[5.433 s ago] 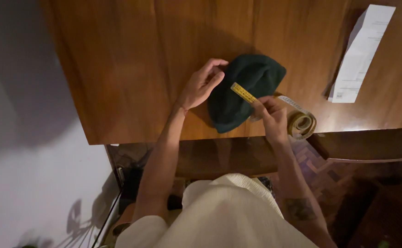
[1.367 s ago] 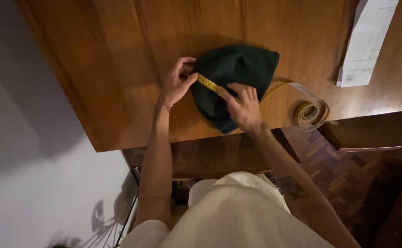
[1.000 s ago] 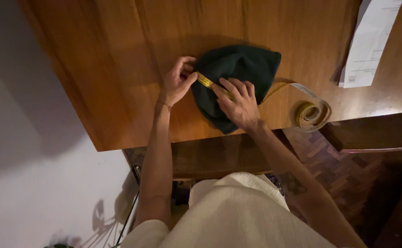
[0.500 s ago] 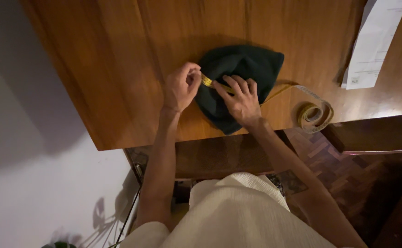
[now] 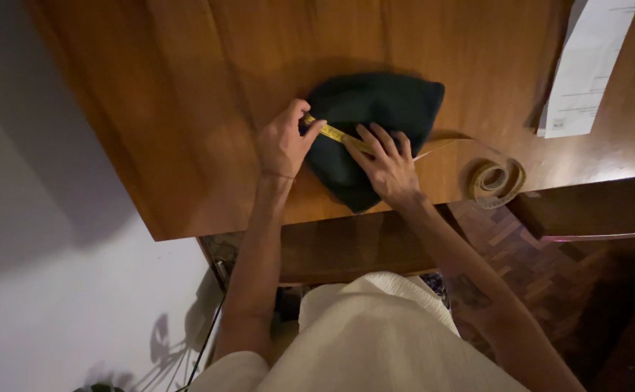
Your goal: Measure a beanie and a piece of paper using a measuring tape, then cut the paper with scissors.
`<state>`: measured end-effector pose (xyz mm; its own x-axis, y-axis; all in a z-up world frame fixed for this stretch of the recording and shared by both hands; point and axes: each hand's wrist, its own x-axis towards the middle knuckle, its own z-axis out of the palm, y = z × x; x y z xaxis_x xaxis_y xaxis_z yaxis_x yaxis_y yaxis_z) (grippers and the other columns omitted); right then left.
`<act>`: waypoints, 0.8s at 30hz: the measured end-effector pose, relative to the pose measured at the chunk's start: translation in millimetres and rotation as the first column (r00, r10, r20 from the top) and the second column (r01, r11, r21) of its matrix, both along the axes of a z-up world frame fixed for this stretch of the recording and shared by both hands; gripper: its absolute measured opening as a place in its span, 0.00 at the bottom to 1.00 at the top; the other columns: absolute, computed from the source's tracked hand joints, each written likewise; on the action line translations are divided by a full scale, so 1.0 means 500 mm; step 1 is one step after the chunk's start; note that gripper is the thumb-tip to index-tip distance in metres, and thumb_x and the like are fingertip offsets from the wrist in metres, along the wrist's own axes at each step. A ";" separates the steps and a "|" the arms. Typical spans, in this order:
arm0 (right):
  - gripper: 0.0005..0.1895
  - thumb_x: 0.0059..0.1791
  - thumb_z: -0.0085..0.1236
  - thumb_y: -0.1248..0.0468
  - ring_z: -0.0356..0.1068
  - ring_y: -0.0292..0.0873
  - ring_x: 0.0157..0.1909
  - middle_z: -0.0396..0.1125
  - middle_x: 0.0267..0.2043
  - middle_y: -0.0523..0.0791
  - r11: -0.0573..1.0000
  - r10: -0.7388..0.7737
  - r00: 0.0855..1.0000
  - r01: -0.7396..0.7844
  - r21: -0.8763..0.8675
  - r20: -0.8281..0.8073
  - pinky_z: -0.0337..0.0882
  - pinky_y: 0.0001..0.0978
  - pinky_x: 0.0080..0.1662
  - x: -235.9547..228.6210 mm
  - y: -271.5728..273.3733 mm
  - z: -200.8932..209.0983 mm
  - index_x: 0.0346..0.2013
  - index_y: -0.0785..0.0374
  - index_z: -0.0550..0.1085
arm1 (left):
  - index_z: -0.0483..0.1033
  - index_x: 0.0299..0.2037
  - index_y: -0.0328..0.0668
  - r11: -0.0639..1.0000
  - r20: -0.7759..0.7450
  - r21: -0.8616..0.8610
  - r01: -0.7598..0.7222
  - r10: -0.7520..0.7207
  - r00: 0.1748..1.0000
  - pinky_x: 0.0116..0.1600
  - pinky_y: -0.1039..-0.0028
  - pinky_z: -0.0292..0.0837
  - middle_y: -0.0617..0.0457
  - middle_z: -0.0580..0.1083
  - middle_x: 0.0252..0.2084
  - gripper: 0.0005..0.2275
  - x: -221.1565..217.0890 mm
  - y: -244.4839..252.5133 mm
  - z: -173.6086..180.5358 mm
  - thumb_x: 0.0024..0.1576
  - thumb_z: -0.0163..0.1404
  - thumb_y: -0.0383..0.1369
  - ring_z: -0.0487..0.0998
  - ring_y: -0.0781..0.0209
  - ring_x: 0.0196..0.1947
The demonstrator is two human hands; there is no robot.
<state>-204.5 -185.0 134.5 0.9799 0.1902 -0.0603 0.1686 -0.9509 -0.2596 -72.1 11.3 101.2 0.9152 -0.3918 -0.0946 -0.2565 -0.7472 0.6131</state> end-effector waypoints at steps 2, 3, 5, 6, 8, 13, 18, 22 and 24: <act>0.28 0.49 0.54 0.63 0.59 0.52 0.71 0.60 0.71 0.49 1.000 -0.002 1.000 0.002 -0.017 0.012 0.60 0.56 0.65 -0.013 -0.009 0.001 0.66 0.52 0.73 | 0.74 0.45 0.46 1.000 0.072 0.002 0.019 -0.019 0.997 0.41 0.66 0.78 0.52 0.80 0.39 0.18 -0.004 0.003 -0.002 0.53 0.67 0.42 0.83 0.55 0.39; 0.28 0.49 0.54 0.63 0.59 0.51 0.71 0.61 0.70 0.48 0.999 -0.001 1.000 0.002 -0.034 0.024 0.60 0.55 0.66 -0.020 -0.014 0.002 0.66 0.52 0.73 | 0.74 0.46 0.46 0.999 0.142 0.007 0.035 -0.036 0.989 0.41 0.66 0.78 0.53 0.79 0.38 0.18 -0.006 0.004 -0.002 0.53 0.68 0.42 0.82 0.55 0.38; 0.26 0.50 0.55 0.63 0.60 0.51 0.71 0.61 0.70 0.48 0.999 -0.009 0.999 0.010 -0.040 0.036 0.60 0.55 0.66 -0.035 -0.025 0.007 0.65 0.52 0.74 | 0.74 0.46 0.47 0.997 0.213 0.039 0.065 -0.072 0.974 0.41 0.66 0.77 0.53 0.78 0.37 0.19 -0.008 0.006 0.007 0.52 0.68 0.42 0.81 0.55 0.37; 0.25 0.50 0.56 0.64 0.60 0.50 0.71 0.62 0.69 0.47 0.999 -0.016 0.999 0.018 -0.048 0.048 0.61 0.54 0.67 -0.041 -0.031 0.009 0.64 0.52 0.75 | 0.73 0.46 0.48 0.993 0.282 0.072 0.092 -0.109 0.953 0.41 0.65 0.77 0.54 0.77 0.37 0.19 -0.007 0.005 0.011 0.52 0.69 0.42 0.80 0.55 0.37; 0.26 0.50 0.56 0.64 0.60 0.51 0.69 0.62 0.68 0.47 0.998 -0.036 0.998 0.038 -0.045 0.053 0.61 0.54 0.65 -0.063 -0.044 0.010 0.64 0.51 0.75 | 0.73 0.46 0.48 0.990 0.325 0.084 0.110 -0.131 0.937 0.41 0.65 0.76 0.54 0.76 0.37 0.19 -0.006 0.007 0.005 0.51 0.69 0.41 0.79 0.54 0.38; 0.26 0.49 0.55 0.66 0.63 0.49 0.66 0.64 0.65 0.46 0.993 -0.098 0.992 0.103 -0.061 0.080 0.62 0.51 0.64 -0.122 -0.081 0.008 0.63 0.50 0.77 | 0.73 0.47 0.47 0.985 0.381 0.074 0.155 -0.171 0.909 0.42 0.65 0.76 0.53 0.76 0.37 0.20 -0.003 0.005 0.004 0.51 0.69 0.40 0.78 0.53 0.38; 0.26 0.47 0.54 0.65 0.67 0.43 0.54 0.66 0.56 0.41 0.995 -0.099 0.989 0.098 0.020 0.109 0.63 0.53 0.58 -0.182 -0.125 -0.021 0.61 0.56 0.77 | 0.73 0.46 0.45 0.981 0.334 0.032 0.193 -0.193 0.923 0.42 0.64 0.75 0.52 0.75 0.37 0.19 -0.007 0.004 -0.001 0.52 0.70 0.37 0.77 0.53 0.37; 0.26 0.46 0.53 0.65 0.67 0.48 0.49 0.69 0.56 0.46 0.983 -0.148 0.973 0.126 0.132 0.176 0.63 0.49 0.54 -0.181 -0.129 -0.012 0.60 0.59 0.76 | 0.74 0.45 0.44 0.982 0.294 0.012 0.187 -0.182 0.938 0.42 0.63 0.75 0.50 0.75 0.37 0.18 -0.008 0.005 -0.014 0.52 0.70 0.35 0.78 0.51 0.37; 0.28 0.46 0.55 0.66 0.67 0.51 0.47 0.68 0.50 0.49 0.973 -0.188 0.979 0.174 0.149 0.081 0.65 0.46 0.53 -0.197 -0.129 -0.033 0.62 0.60 0.77 | 0.74 0.45 0.42 0.980 0.304 -0.021 0.196 -0.181 0.935 0.43 0.61 0.75 0.47 0.75 0.39 0.17 -0.005 0.004 -0.009 0.53 0.69 0.34 0.77 0.48 0.38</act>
